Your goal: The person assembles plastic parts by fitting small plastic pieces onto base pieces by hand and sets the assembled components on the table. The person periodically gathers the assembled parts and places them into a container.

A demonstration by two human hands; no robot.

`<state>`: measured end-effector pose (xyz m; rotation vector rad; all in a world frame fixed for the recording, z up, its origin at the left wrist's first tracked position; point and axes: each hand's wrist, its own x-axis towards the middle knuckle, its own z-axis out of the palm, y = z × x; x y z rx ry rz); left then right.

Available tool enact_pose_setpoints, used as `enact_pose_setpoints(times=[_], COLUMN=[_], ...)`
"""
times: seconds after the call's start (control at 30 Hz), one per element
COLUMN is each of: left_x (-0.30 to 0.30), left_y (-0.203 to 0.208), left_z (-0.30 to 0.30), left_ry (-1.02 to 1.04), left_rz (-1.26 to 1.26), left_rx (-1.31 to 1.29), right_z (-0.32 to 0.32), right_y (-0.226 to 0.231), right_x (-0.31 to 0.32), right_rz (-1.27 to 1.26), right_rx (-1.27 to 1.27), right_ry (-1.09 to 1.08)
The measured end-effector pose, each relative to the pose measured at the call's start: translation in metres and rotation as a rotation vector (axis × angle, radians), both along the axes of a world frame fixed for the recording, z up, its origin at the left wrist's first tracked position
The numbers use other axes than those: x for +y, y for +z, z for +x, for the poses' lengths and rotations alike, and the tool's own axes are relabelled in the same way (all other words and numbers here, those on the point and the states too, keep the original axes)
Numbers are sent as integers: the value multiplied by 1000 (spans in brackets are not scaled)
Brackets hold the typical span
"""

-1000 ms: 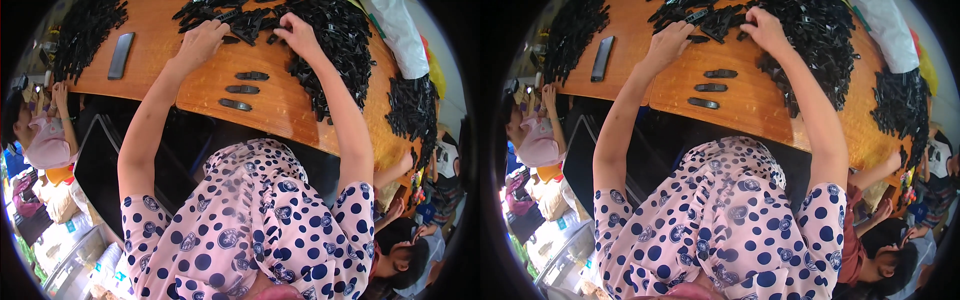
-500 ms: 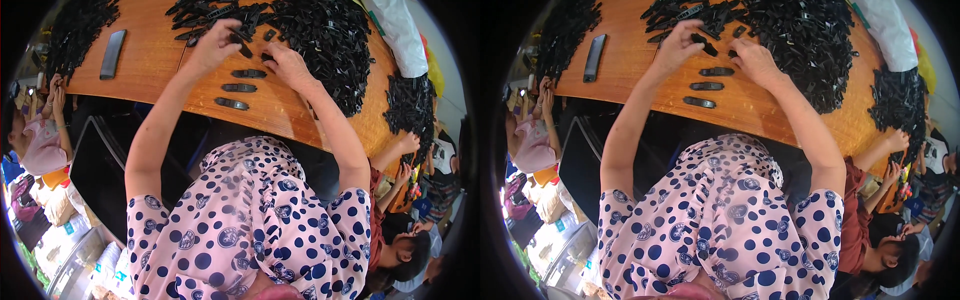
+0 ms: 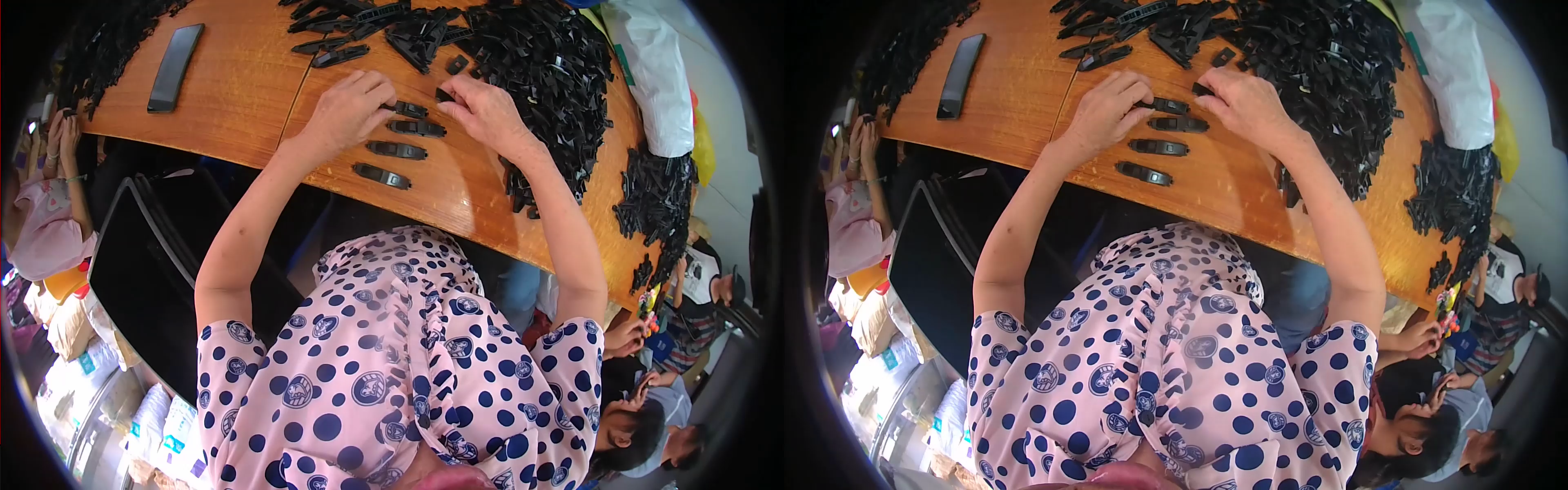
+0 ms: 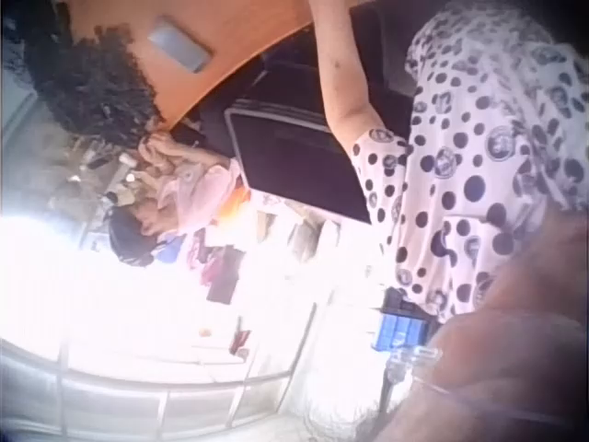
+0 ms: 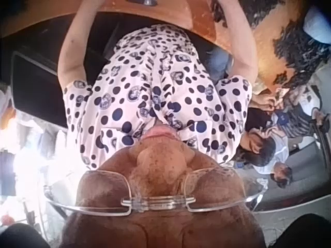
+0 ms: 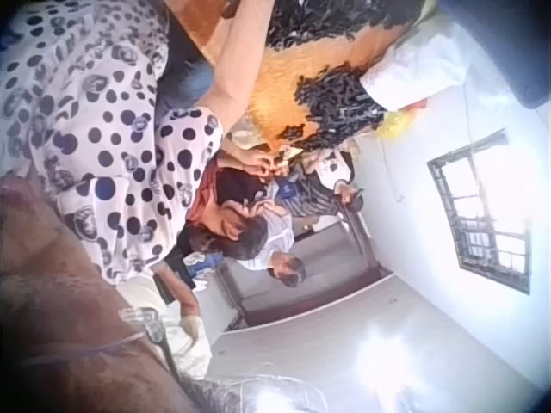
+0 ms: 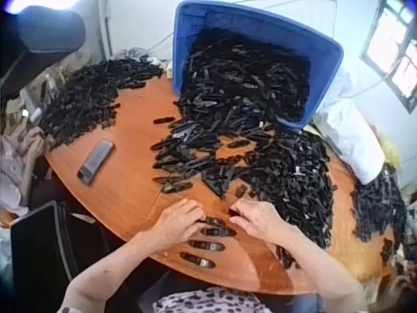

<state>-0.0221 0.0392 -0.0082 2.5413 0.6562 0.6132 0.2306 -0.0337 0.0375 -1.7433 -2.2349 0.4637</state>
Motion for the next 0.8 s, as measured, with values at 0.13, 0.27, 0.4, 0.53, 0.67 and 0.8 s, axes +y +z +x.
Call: enact_pose_setpoints(times=[0.13, 0.27, 0.4, 0.53, 0.67, 0.8], left_x=[-1, 6, 13, 15, 18, 23], left_y=[-4, -7, -8, -9, -12, -7], left_z=[7, 3, 4, 6, 6, 0], left_ry=[45, 9, -43, -64, -84, -91], left_rz=[-81, -52, -116, -120, -132, -137], left_rx=[-109, -103, -107, -135, -106, -23], right_z=[-6, -15, -19, -20, -32, -31], right_y=[0, 2, 2, -3, -20, -14], right_x=[5, 8, 9, 8, 16, 27], right_rz=[17, -41, -130, -133, -57, -110], right_rx=[-6, -133, -140, -36, 82, 149], right_ry=[120, 178, 176, 153, 166, 158])
